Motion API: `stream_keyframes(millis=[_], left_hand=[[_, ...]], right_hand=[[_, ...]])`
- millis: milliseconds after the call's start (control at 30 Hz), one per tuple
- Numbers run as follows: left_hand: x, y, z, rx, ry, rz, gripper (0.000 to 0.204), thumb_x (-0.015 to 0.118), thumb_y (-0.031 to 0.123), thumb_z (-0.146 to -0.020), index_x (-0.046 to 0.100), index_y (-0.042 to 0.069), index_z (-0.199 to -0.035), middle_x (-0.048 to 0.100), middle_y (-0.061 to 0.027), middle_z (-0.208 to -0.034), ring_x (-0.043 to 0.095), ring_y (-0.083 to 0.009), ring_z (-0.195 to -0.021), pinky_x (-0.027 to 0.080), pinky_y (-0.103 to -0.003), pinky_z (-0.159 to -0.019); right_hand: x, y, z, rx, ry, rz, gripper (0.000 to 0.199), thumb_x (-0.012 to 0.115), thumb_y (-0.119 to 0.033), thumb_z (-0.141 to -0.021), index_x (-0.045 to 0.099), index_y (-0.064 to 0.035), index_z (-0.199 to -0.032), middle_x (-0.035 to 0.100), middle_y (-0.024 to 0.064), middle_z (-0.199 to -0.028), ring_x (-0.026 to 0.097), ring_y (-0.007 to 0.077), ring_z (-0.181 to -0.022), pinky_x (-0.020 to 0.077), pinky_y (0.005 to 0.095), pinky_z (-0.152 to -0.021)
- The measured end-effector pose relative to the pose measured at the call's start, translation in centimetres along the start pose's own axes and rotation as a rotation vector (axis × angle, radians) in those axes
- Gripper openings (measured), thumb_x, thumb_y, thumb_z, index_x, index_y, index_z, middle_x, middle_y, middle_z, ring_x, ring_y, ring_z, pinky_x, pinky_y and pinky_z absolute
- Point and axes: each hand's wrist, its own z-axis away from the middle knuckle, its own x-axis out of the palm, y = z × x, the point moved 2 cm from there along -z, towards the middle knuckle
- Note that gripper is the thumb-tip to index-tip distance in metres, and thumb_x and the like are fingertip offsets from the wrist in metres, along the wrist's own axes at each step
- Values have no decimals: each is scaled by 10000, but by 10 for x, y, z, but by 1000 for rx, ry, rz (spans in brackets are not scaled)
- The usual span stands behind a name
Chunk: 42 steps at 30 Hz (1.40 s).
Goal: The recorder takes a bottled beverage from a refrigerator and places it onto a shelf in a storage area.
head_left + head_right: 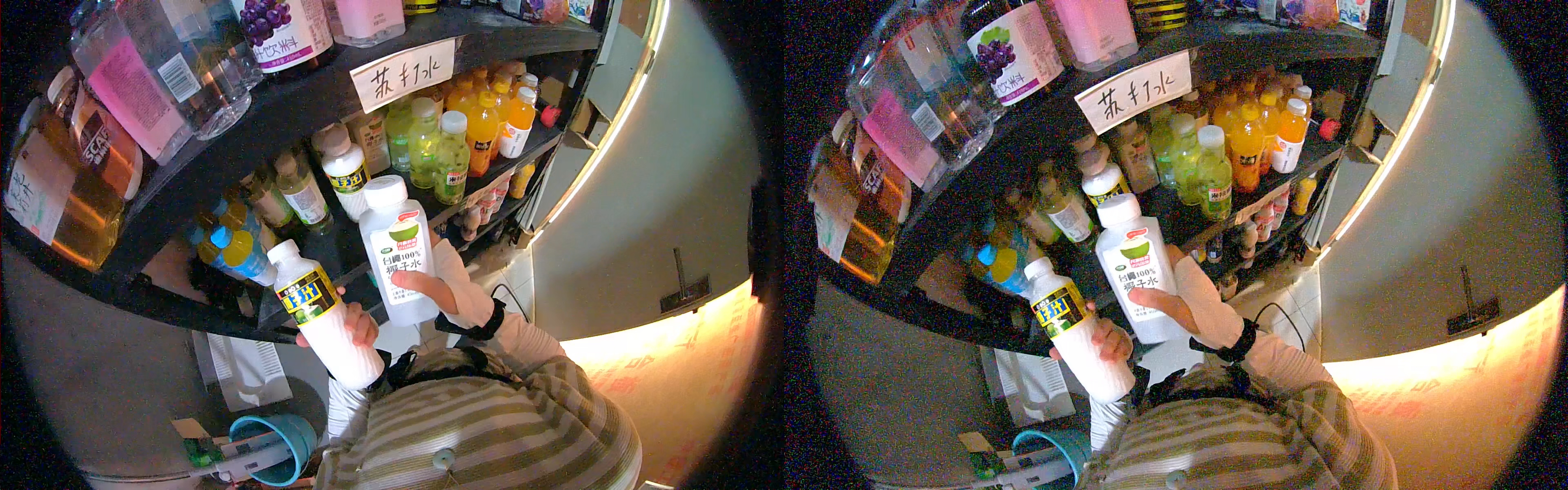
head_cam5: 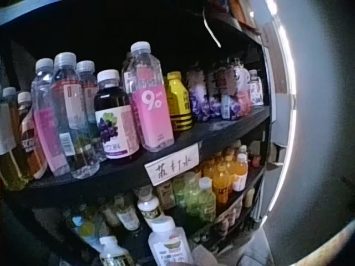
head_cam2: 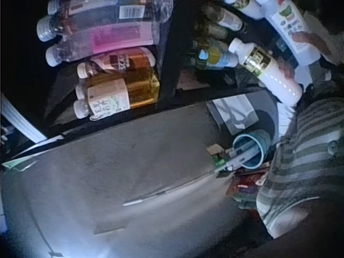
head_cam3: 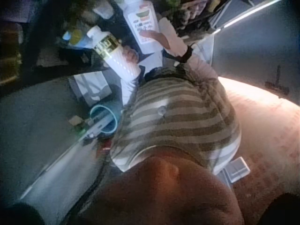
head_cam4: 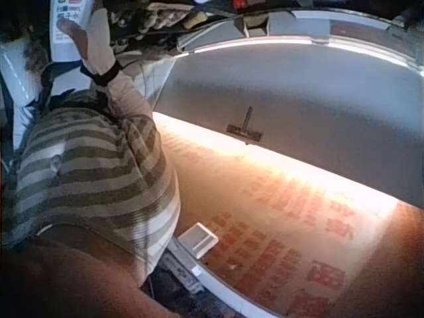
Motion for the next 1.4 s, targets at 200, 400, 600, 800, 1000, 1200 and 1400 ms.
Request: stream_keyframes(millis=[200,400,600,800,1000,1200,1400], left_hand=[[-11,-4,11,1,30,-10,959,680,592,-623,233,109,-1321,509,-48,-831,501,-163,-579,408,-328,-501],[-8,-6,10,22,87,1,944,675,589,-631,239,108,-1315,511,-58,-853,517,-178,-638,432,-335,-566],[-5,-9,20,91,179,25,913,643,605,-657,253,70,-1285,467,-111,-850,474,-213,-647,389,-334,-540],[-2,-9,21,111,225,-6,891,636,591,-674,245,73,-1284,475,-114,-871,478,-208,-651,401,-337,-549],[-5,-3,26,79,183,-85,940,621,638,-647,243,94,-1315,519,-105,-890,548,-210,-686,458,-364,-563],[-10,-7,15,0,18,42,949,670,581,-640,233,72,-1312,502,-129,-867,517,-243,-667,411,-364,-543],[2,-6,4,-19,128,-90,945,670,599,-626,248,98,-1307,520,-86,-845,542,-223,-636,447,-355,-518]], right_hand=[[-23,6,-28,100,311,524,612,733,-300,-683,424,29,-1096,573,167,-976,560,244,-901,432,318,-775],[-47,42,-85,-363,312,382,521,726,-253,-706,447,24,-1047,578,174,-924,572,292,-839,448,330,-740],[-61,84,-135,-316,412,481,527,736,-161,-670,436,10,-1067,558,179,-992,537,282,-926,426,372,-795],[-75,128,-172,-261,393,309,599,700,-94,-692,370,13,-1181,527,188,-1081,516,285,-1000,406,353,-854],[-72,108,-166,-179,246,390,463,645,-109,-758,402,30,-1127,535,194,-1045,523,281,-974,407,360,-832],[-66,82,-149,-35,234,874,310,620,-202,-800,433,37,-865,501,237,-828,495,352,-780,398,402,-711],[-65,87,-150,-273,348,980,235,589,-170,-776,476,36,-784,493,257,-749,499,423,-735,395,443,-637]])
